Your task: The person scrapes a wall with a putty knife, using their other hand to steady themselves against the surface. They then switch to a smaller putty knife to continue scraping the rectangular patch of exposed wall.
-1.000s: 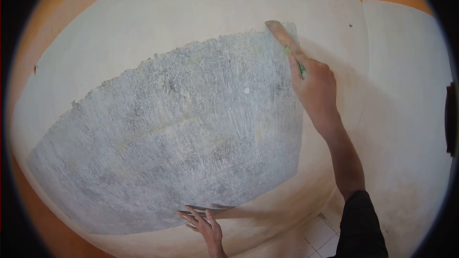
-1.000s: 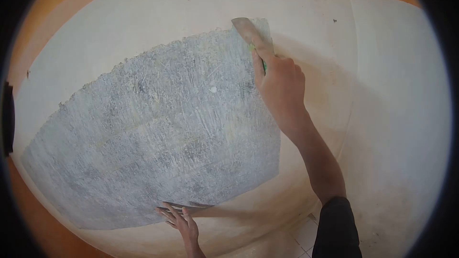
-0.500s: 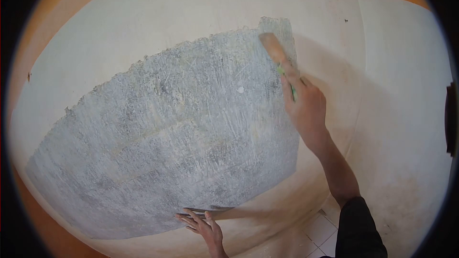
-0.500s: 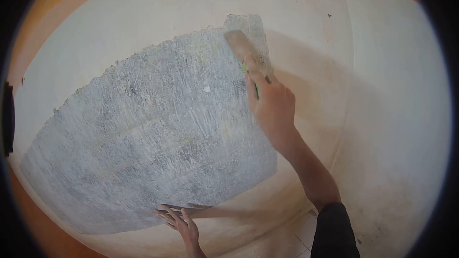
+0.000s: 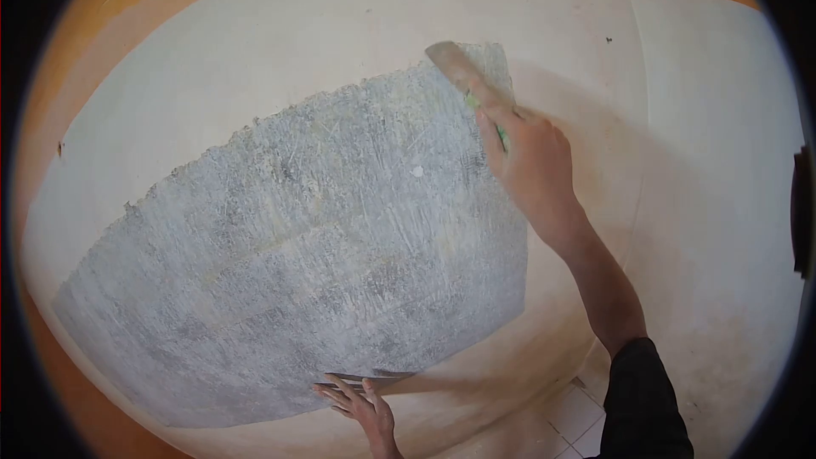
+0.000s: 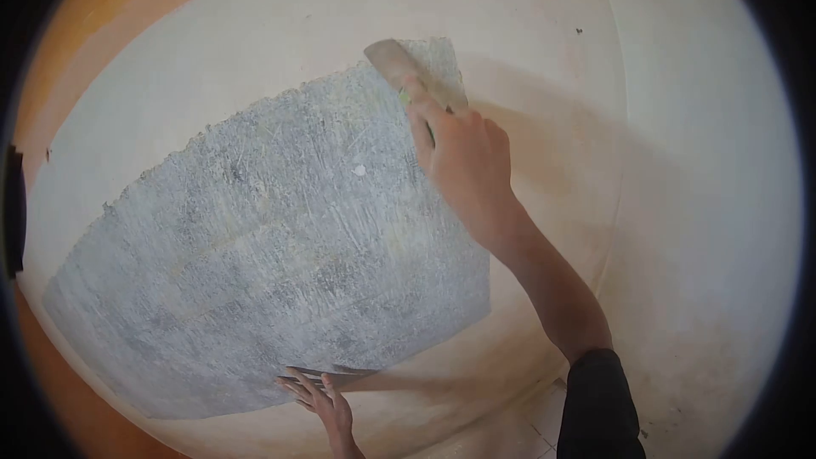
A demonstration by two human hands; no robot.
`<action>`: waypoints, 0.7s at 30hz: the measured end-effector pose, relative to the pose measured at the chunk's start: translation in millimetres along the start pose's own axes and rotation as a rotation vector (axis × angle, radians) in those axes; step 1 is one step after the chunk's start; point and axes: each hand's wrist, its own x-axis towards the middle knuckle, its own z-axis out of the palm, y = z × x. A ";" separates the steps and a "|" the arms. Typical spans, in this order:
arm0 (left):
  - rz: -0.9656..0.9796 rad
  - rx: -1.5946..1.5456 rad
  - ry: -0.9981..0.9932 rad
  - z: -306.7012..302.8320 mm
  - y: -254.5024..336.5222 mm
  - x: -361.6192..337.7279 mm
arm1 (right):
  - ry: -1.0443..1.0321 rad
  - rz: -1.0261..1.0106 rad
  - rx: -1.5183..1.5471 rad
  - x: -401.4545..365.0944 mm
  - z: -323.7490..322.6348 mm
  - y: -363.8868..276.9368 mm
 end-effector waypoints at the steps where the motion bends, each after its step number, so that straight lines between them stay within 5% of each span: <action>1: -0.009 -0.006 -0.006 -3.2 -0.4 -0.8 | 0.009 -0.028 0.001 -6.6 1.4 -2.0; 8: 0.009 0.038 -0.065 -20.7 9.3 -7.5 | -0.050 0.014 -0.055 -18.3 -5.3 -8.1; 11: 0.024 -0.065 0.078 -12.8 26.6 -11.8 | 0.022 -0.005 -0.008 -36.1 5.8 -6.1; 13: 0.229 -0.309 0.247 -8.7 51.1 -17.0 | -0.018 0.024 -0.048 -42.9 7.0 -12.7; 17: 0.596 -0.473 -0.166 -19.1 150.9 14.3 | -0.089 0.027 -0.023 -42.4 -4.8 -24.0; 19: 0.370 -0.849 -0.579 -29.5 234.3 32.5 | -0.133 0.041 0.084 -42.1 -7.9 -23.6; 21: 0.339 -0.992 -0.762 -31.3 308.8 45.1 | -0.181 0.038 0.161 -44.7 -6.5 -18.2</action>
